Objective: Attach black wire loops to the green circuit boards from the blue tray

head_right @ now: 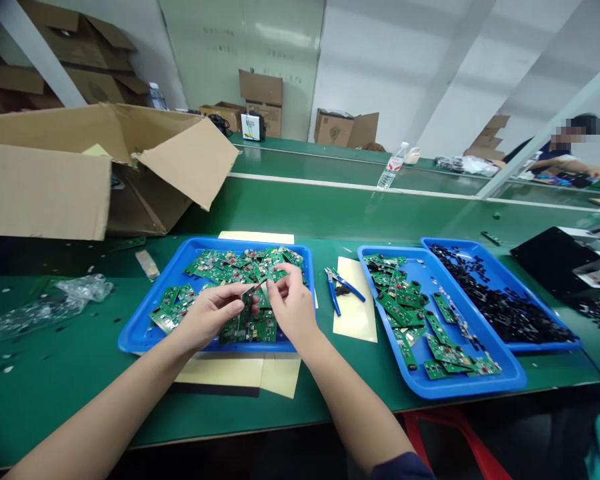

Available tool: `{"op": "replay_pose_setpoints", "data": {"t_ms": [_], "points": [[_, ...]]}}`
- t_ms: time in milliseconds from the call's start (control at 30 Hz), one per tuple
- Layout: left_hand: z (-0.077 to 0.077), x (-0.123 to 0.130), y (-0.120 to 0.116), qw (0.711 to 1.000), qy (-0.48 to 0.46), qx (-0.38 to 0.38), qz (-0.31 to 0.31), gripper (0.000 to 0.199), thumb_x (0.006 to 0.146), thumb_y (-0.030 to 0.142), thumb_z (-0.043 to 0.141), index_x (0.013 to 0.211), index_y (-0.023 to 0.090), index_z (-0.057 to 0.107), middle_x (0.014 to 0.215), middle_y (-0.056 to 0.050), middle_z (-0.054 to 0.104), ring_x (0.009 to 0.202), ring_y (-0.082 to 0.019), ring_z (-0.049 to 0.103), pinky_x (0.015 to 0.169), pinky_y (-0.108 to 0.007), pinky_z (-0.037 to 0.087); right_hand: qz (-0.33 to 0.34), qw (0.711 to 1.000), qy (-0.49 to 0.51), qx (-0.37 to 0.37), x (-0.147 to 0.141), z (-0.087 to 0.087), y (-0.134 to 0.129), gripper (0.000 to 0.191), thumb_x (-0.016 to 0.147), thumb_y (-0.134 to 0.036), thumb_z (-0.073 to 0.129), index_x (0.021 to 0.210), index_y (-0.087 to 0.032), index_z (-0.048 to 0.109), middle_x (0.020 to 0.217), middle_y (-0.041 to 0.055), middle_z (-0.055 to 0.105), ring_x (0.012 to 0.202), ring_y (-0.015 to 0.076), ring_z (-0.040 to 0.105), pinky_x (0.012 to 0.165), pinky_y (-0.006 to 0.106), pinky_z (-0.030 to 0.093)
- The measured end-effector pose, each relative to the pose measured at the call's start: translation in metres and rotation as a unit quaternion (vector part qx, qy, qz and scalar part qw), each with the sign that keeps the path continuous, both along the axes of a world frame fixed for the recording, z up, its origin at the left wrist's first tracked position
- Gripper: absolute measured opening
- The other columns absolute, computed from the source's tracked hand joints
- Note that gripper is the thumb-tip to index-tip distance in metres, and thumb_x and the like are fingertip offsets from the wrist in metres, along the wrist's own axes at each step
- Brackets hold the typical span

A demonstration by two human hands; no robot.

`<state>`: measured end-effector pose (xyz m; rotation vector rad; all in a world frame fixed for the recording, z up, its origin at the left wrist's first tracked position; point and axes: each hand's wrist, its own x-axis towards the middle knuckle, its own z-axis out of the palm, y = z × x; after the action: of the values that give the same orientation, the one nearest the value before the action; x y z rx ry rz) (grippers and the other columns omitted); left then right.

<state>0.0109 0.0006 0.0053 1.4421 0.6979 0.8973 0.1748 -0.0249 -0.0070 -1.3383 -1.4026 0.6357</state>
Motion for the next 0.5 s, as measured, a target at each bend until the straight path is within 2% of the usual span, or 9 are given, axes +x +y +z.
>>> {"op": "replay_pose_setpoints", "data": {"t_ms": [67,133,233,367,500], "points": [[-0.0011,0.0005,0.0003,0.999,-0.031,-0.02,0.024,0.033,0.067,0.036,0.072,0.093,0.017,0.067,0.076,-0.002,0.062,0.071,-0.016,0.061,0.071,-0.031,0.051,0.022,0.997,0.066,-0.027,0.0017,0.0012,0.0015,0.019,0.082,-0.037,0.05,0.09,-0.019,0.052,0.06,-0.003,0.053,0.052,0.0129,0.053,0.051,0.025,0.042],[-0.0016,0.0,0.0016,0.998,-0.034,-0.015,0.043,0.032,0.064,0.034,0.074,0.09,0.016,0.067,0.076,-0.002,0.062,0.073,-0.016,0.061,0.072,-0.031,0.051,0.072,0.988,0.122,-0.06,0.0017,0.0032,0.0018,0.024,0.082,-0.041,0.051,0.073,-0.019,0.053,0.054,-0.0036,0.052,0.046,0.0109,0.051,0.046,0.024,0.042],[-0.0021,-0.0015,0.0034,0.999,-0.012,0.008,0.033,0.029,0.063,0.031,0.076,0.085,0.015,0.067,0.08,-0.004,0.063,0.076,-0.017,0.06,0.072,-0.03,0.05,0.133,0.968,0.19,-0.094,-0.0005,0.0057,0.0013,0.029,0.077,-0.044,0.056,0.064,-0.018,0.052,0.046,-0.0054,0.05,0.039,0.0082,0.046,0.041,0.021,0.04],[-0.0053,-0.003,0.0047,0.999,0.011,0.045,0.009,0.029,0.062,0.029,0.076,0.086,0.015,0.068,0.077,-0.003,0.061,0.072,-0.015,0.058,0.066,-0.028,0.05,0.14,0.953,0.24,-0.117,-0.0002,0.0061,0.0015,0.025,0.071,-0.041,0.064,0.066,-0.017,0.055,0.043,-0.0068,0.05,0.036,0.0067,0.044,0.039,0.019,0.039],[-0.0061,-0.004,0.0056,0.996,0.041,0.079,0.016,0.025,0.063,0.028,0.075,0.083,0.015,0.069,0.073,-0.003,0.061,0.07,-0.015,0.057,0.065,-0.028,0.049,0.123,0.957,0.238,-0.114,0.0041,0.0078,0.0012,0.02,0.069,-0.035,0.066,0.068,-0.017,0.058,0.045,-0.0064,0.052,0.037,0.0066,0.046,0.04,0.019,0.039]]}}
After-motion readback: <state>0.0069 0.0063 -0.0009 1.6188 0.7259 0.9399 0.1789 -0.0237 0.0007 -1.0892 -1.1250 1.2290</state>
